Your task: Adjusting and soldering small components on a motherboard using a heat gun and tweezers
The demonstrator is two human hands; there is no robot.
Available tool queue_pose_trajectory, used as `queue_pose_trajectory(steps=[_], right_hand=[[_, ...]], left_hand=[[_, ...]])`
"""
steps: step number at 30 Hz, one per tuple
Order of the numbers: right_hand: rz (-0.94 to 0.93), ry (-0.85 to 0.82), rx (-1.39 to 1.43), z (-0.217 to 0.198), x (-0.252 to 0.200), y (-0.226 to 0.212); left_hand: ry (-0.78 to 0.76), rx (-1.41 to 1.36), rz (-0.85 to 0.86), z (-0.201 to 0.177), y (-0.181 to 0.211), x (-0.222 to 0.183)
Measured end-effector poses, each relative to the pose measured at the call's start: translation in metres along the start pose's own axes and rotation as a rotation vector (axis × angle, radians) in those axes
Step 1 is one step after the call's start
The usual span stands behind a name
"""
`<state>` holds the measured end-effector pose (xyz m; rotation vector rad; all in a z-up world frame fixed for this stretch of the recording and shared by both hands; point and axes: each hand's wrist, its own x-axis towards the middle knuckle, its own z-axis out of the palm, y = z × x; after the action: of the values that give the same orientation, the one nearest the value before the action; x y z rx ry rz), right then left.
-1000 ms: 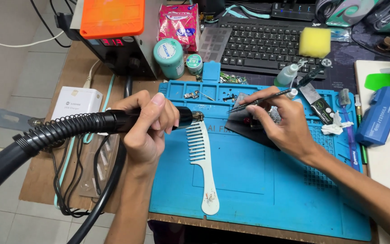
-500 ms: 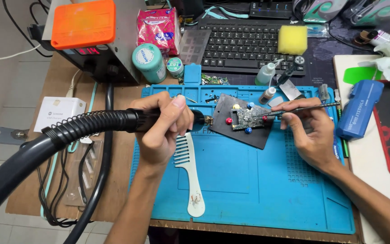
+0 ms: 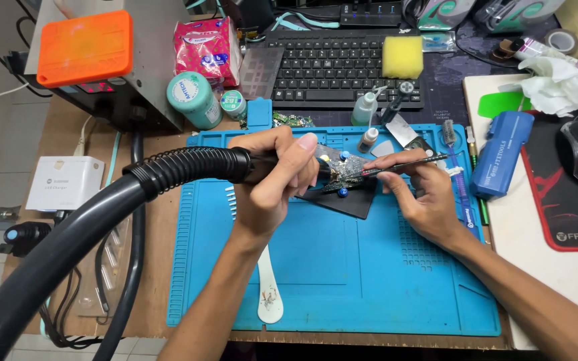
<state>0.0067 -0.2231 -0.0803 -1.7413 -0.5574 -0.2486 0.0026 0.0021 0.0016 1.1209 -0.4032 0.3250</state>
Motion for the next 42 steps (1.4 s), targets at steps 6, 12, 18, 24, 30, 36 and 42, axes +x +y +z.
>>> queue_pose_trajectory(steps=[6,12,18,24,30,36,42], right_hand=[[-0.017,0.003,0.009,0.0025,-0.0002,-0.0002],[-0.015,-0.016,0.019,0.0006,-0.0004,0.002],[-0.02,-0.014,0.014,0.001,0.0001,0.0009],[-0.018,-0.028,0.006,-0.0006,0.001,0.0005],[-0.003,-0.018,0.007,-0.0004,0.0006,0.002],[0.011,-0.007,0.005,0.0012,0.0002,-0.0008],[-0.001,-0.022,-0.001,0.0,-0.0002,0.0029]], left_hand=[[-0.008,0.008,-0.003,0.0053,0.0001,0.0016],[-0.016,0.004,-0.013,0.0056,-0.0006,0.0004],[-0.012,0.01,-0.008,0.0014,-0.0012,-0.0011],[-0.007,0.011,-0.009,0.0011,-0.0005,-0.0014],[-0.007,0.012,-0.012,0.0034,-0.0012,-0.0009],[-0.003,0.006,-0.015,0.0024,-0.0022,-0.0016],[-0.003,0.005,-0.013,0.003,-0.0027,-0.0016]])
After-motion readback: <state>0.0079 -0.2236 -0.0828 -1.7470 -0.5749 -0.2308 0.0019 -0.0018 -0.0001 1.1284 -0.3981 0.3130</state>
